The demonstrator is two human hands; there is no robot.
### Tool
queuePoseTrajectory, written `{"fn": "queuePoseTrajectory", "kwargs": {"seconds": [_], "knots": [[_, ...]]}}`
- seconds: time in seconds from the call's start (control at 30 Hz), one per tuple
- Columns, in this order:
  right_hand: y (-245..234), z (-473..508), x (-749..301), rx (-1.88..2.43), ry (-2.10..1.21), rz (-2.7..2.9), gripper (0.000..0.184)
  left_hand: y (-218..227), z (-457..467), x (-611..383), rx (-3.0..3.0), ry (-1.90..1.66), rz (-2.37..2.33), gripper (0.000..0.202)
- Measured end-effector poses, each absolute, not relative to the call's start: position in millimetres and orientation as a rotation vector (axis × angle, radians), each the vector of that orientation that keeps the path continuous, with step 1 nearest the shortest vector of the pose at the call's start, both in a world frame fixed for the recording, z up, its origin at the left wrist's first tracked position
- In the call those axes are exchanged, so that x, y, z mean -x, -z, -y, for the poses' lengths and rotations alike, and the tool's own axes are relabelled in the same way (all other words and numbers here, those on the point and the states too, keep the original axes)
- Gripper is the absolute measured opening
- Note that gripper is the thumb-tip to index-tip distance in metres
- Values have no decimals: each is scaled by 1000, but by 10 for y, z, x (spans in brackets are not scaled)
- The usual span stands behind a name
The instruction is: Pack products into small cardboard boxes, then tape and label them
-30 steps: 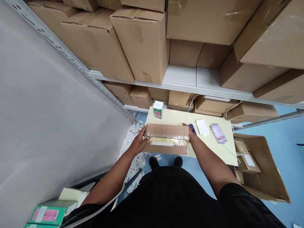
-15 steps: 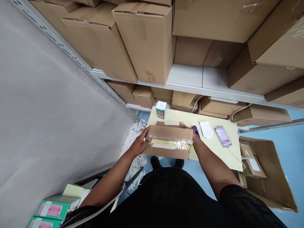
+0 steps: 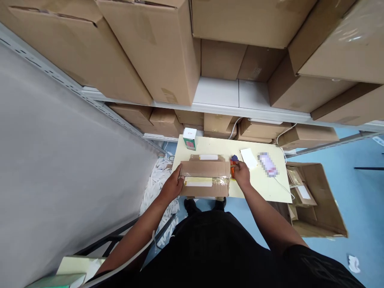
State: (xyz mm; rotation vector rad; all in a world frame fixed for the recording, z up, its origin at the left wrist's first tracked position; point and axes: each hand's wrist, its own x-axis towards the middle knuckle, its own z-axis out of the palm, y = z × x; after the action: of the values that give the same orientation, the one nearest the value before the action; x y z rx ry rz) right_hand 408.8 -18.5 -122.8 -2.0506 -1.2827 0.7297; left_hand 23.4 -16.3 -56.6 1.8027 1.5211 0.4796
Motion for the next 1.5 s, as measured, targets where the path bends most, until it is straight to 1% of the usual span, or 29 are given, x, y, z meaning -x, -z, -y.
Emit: {"fn": "queuePoseTrajectory", "kwargs": {"seconds": [0.07,0.1,0.17,0.23,0.33,0.43,0.5,0.6,0.67,0.73,0.83,0.9,1.0,1.07,1.13,1.27,1.33,1.4,1.5], "knots": [[1245,331,-4235,2323,-658,1338,40,581,166,-332,-1935,-472,-1494,63],[1259,374,-4283,2452,-704,1352,43,576,172,-381,-2014,-464,-1493,61],[1296,390,-4331,2600,-929,1322,48,540,188,-464,-2197,-429,-1520,58],[1334,334,-4342,2641,-1075,1264,47,478,211,-527,-2382,-359,-1578,56],[1375,206,-4356,2658,-1090,1223,39,392,240,-612,-2601,-165,-1492,57],[1368,130,-4386,2672,-1082,1236,31,367,241,-727,-2645,-6,-1392,55],[1316,129,-4404,2683,-1043,1253,30,379,232,-810,-2606,12,-1461,50],[1147,203,-4447,2684,-917,1288,31,398,232,-897,-2577,-54,-1525,41],[973,301,-4506,2643,-782,1331,32,397,246,-919,-2580,-109,-1536,35],[762,430,-4578,2556,-664,1345,33,385,260,-924,-2576,-143,-1539,33],[420,633,-4622,2360,-623,1285,43,368,263,-941,-2565,-175,-1507,36],[215,731,-4546,2208,-577,1310,51,369,248,-984,-2558,-212,-1475,33],[20,781,-4254,2004,-407,1490,53,397,206,-1099,-2521,-283,-1448,27],[-4,768,-3997,1900,-313,1613,53,421,171,-1172,-2451,-356,-1446,25],[55,749,-3762,1816,-260,1728,56,433,135,-1197,-2311,-503,-1471,27],[265,750,-3503,1686,-166,1920,68,398,66,-1077,-1919,-889,-1353,40],[334,767,-3474,1647,-119,1980,73,370,39,-997,-1809,-928,-1219,42],[361,780,-3477,1624,-82,2022,76,353,27,-958,-1764,-881,-1144,37],[326,782,-3496,1632,-34,2060,74,357,38,-982,-1644,-844,-1125,31]]}}
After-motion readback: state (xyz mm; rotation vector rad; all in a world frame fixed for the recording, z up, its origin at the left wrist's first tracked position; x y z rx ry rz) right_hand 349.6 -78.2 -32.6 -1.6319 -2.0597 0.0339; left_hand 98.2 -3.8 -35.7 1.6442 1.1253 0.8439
